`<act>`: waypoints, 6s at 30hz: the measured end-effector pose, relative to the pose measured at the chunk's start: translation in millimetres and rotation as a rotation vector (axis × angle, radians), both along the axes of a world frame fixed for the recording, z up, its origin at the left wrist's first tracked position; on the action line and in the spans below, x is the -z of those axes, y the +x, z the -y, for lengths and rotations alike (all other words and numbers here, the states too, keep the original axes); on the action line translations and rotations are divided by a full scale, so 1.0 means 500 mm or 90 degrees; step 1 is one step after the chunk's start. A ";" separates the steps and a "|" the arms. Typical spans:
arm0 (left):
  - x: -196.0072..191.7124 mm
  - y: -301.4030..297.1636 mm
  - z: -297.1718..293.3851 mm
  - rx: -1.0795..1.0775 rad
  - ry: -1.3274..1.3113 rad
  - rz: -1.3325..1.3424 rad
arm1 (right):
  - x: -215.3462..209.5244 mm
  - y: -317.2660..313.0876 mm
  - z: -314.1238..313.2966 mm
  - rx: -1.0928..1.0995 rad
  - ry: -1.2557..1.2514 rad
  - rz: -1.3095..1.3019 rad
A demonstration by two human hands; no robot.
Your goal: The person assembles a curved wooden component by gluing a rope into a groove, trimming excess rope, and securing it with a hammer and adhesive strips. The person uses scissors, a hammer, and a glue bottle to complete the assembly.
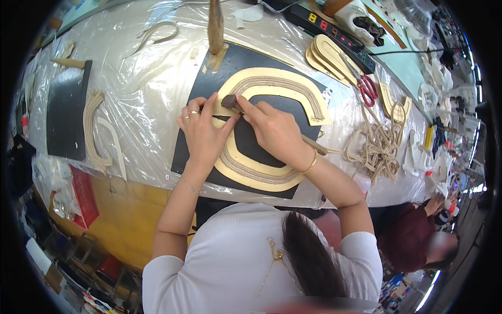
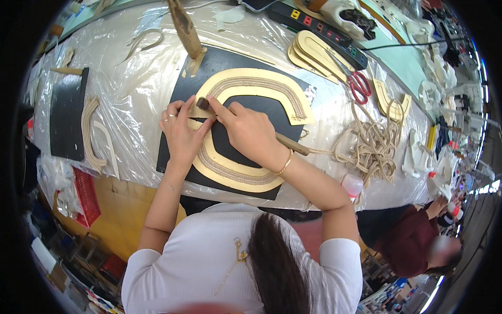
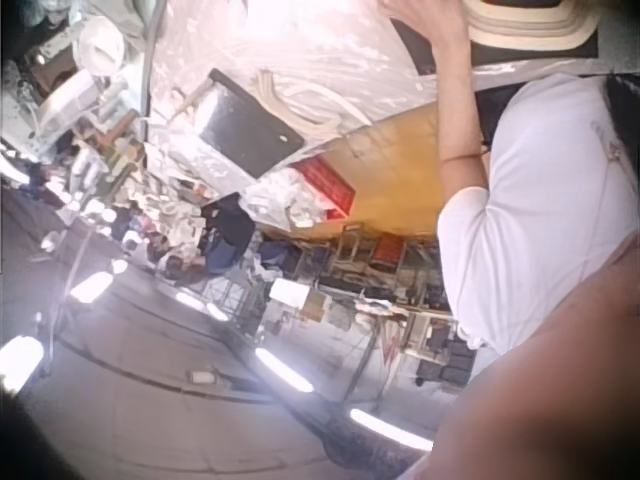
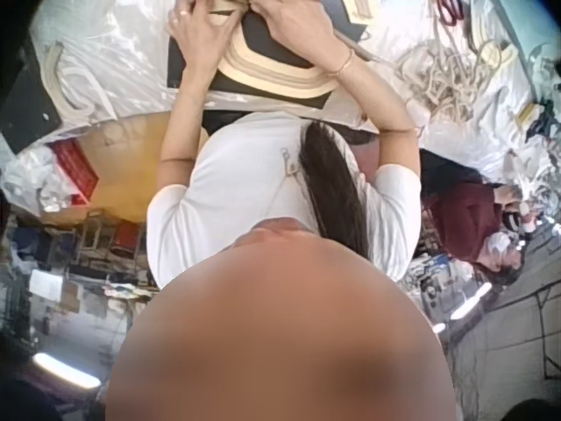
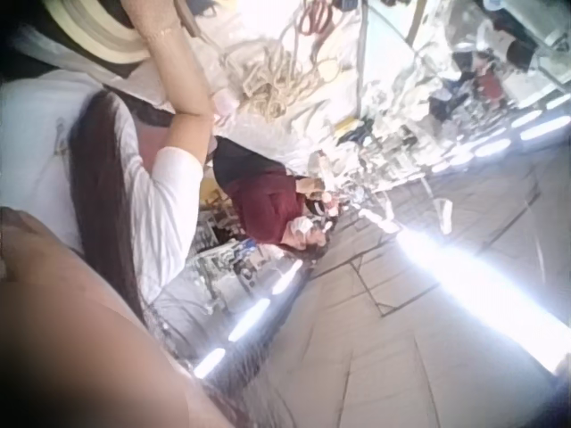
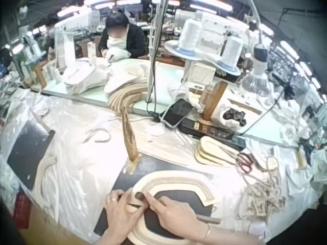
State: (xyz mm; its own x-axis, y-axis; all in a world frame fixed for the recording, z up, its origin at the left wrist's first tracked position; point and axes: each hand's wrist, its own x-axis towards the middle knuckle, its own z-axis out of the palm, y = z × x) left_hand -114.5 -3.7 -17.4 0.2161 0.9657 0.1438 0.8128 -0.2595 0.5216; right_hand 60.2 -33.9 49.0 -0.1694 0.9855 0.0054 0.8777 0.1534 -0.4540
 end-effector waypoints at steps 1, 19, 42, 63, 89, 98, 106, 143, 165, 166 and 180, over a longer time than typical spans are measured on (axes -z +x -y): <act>0.000 -0.001 0.000 0.003 0.003 -0.004 | 0.005 0.003 -0.001 0.000 0.085 -0.009; -0.027 0.026 -0.013 0.049 0.093 -0.037 | 0.030 0.116 0.030 0.197 0.180 0.039; -0.045 0.220 -0.125 0.448 0.116 -0.126 | 0.016 0.207 0.217 0.376 0.228 -0.039; -0.035 0.151 -0.112 0.243 0.126 -0.098 | 0.104 0.349 0.117 0.566 0.062 0.150; -0.059 0.134 -0.173 0.311 -0.194 -0.028 | 0.072 0.167 -0.110 0.011 -0.005 -0.212; -0.067 0.108 -0.175 0.400 -0.167 0.049 | -0.108 0.269 0.003 0.129 0.278 -0.388; -0.050 0.076 -0.150 0.320 -0.010 -0.089 | -0.226 0.392 0.139 0.191 0.585 -0.769; -0.318 -0.193 -0.039 -0.012 0.098 0.772 | 0.046 -0.049 0.146 0.025 0.073 -0.210; -0.079 -0.116 0.104 0.135 -0.229 -0.047 | 0.048 -0.130 0.184 -0.089 0.082 0.264; -0.077 -0.117 0.106 0.138 -0.224 -0.059 | 0.050 -0.140 0.186 -0.114 0.101 0.323; -0.074 -0.108 0.120 0.119 -0.202 -0.049 | 0.053 -0.083 0.176 0.081 0.159 -0.029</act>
State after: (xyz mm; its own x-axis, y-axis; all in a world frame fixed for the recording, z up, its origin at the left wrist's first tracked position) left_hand -168.4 -63.9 19.5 0.3920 0.9023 -0.1793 0.8061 -0.2429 0.5397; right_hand 18.9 -121.9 22.4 -0.0380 0.9660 0.2559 0.8766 0.1552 -0.4555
